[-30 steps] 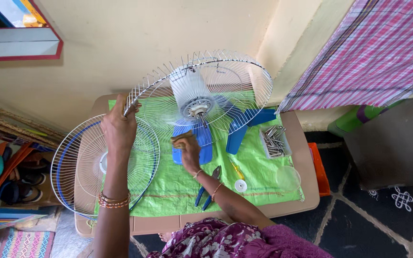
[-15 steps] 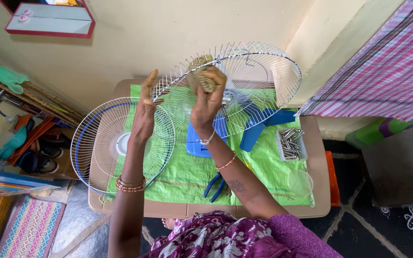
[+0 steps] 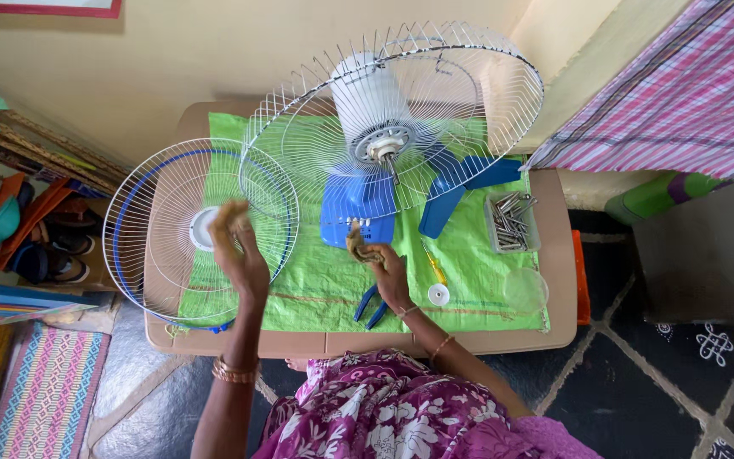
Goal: The person wipes the base and front grill of a disassembled electric fan with a cloth, then wipes the fan blades. They reattach the blades to the motor, secure them with a nut, and place the front grill back onto the fan.
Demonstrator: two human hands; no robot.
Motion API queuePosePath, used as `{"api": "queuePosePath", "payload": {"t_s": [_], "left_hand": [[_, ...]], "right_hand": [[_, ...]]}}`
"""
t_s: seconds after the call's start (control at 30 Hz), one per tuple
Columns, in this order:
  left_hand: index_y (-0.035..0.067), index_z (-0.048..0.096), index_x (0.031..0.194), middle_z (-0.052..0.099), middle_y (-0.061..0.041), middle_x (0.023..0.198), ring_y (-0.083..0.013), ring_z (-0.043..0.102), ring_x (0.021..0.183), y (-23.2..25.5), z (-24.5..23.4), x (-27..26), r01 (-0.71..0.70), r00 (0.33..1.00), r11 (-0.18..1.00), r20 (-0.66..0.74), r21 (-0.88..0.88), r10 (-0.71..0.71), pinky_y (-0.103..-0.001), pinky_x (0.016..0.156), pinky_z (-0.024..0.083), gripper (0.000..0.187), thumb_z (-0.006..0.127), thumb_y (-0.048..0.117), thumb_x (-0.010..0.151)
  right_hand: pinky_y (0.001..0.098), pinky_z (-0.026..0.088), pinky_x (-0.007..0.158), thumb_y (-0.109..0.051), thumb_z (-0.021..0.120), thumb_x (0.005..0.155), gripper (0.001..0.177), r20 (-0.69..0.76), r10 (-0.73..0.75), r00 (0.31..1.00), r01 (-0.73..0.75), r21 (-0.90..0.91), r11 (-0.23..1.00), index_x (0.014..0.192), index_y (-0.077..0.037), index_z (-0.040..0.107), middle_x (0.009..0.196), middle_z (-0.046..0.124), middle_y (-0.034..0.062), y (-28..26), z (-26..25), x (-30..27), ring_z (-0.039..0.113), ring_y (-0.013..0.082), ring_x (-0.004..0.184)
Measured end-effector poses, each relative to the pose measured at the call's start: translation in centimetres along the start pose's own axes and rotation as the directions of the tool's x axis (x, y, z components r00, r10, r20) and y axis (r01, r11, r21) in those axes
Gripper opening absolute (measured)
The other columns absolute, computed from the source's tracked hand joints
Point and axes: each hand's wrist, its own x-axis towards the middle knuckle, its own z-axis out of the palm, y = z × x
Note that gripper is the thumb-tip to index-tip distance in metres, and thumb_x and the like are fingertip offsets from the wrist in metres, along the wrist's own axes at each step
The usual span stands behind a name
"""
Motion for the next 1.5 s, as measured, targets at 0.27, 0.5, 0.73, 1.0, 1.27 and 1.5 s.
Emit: {"api": "queuePosePath", "payload": {"t_s": [0.27,0.5,0.73,1.0,1.27,1.5], "left_hand": [[0.002,0.054,0.136,0.064,-0.017,0.130,-0.0250,0.064,0.121,-5.5,3.0,-20.5,0.729,0.598,0.663,0.628,-0.168,-0.498,-0.041,0.099,0.057,0.044,0.066,0.022,0.098],[0.003,0.058,0.131,0.068,-0.016,0.121,-0.0257,0.067,0.109,-5.5,3.5,-21.8,0.883,0.469,0.360,0.562,-0.300,-0.682,-0.040,0.093,0.057,0.039,0.065,0.025,0.100],[0.006,0.062,0.123,0.069,-0.007,0.121,-0.0202,0.068,0.111,-3.5,2.7,-19.8,0.863,0.419,0.104,0.589,-0.494,-0.691,-0.042,0.100,0.055,0.026,0.059,0.017,0.100],[0.004,0.052,0.139,0.065,-0.011,0.133,-0.0227,0.061,0.125,-0.9,3.0,-18.1,0.866,0.489,0.199,0.695,-0.458,-0.527,-0.041,0.109,0.045,0.045,0.044,0.031,0.103],[0.008,0.047,0.149,0.057,-0.019,0.140,-0.0326,0.058,0.125,0.5,3.4,-16.6,0.902,0.308,-0.088,0.772,-0.423,-0.556,-0.052,0.105,0.049,0.080,0.025,0.067,0.100],[0.001,0.045,0.148,0.059,-0.019,0.137,-0.0317,0.060,0.122,-1.8,3.6,-18.7,0.850,0.296,-0.241,0.804,-0.468,-0.516,-0.049,0.102,0.053,0.087,0.027,0.073,0.102]], "right_hand": [[0.0377,0.055,0.100,-0.022,0.059,0.101,0.037,0.240,0.293,0.925,-0.345,0.213,0.914,0.135,-0.008,0.059,0.128,0.070,0.0113,0.5,1.5,-6.2,0.067,0.0212,0.114],[0.0256,0.059,0.088,-0.033,0.051,0.106,0.042,0.425,0.151,0.893,-0.308,0.331,0.892,0.141,-0.010,0.057,0.127,0.069,0.0044,-2.1,0.3,-5.6,0.070,0.0126,0.108],[0.0288,0.058,0.084,-0.028,0.064,0.108,0.031,0.192,0.043,0.981,-0.075,0.161,0.984,0.126,-0.004,0.071,0.111,0.074,0.0096,-2.3,-1.2,-4.4,0.070,0.0175,0.098],[0.0313,0.061,0.072,-0.018,0.073,0.095,0.024,0.137,-0.234,0.962,0.255,-0.163,0.953,0.113,-0.006,0.064,0.105,0.073,0.0099,-4.4,-0.5,-4.6,0.072,0.0186,0.089],[0.0364,0.062,0.078,-0.023,0.063,0.103,0.023,0.405,-0.202,0.891,0.226,-0.011,0.974,0.118,-0.006,0.055,0.104,0.068,0.0120,-5.5,0.7,-6.3,0.072,0.0234,0.093],[0.0363,0.064,0.077,-0.022,0.058,0.105,0.023,0.359,-0.140,0.923,0.173,-0.064,0.983,0.121,-0.006,0.053,0.108,0.070,0.0096,-5.7,1.1,-4.9,0.075,0.0233,0.094]]}}
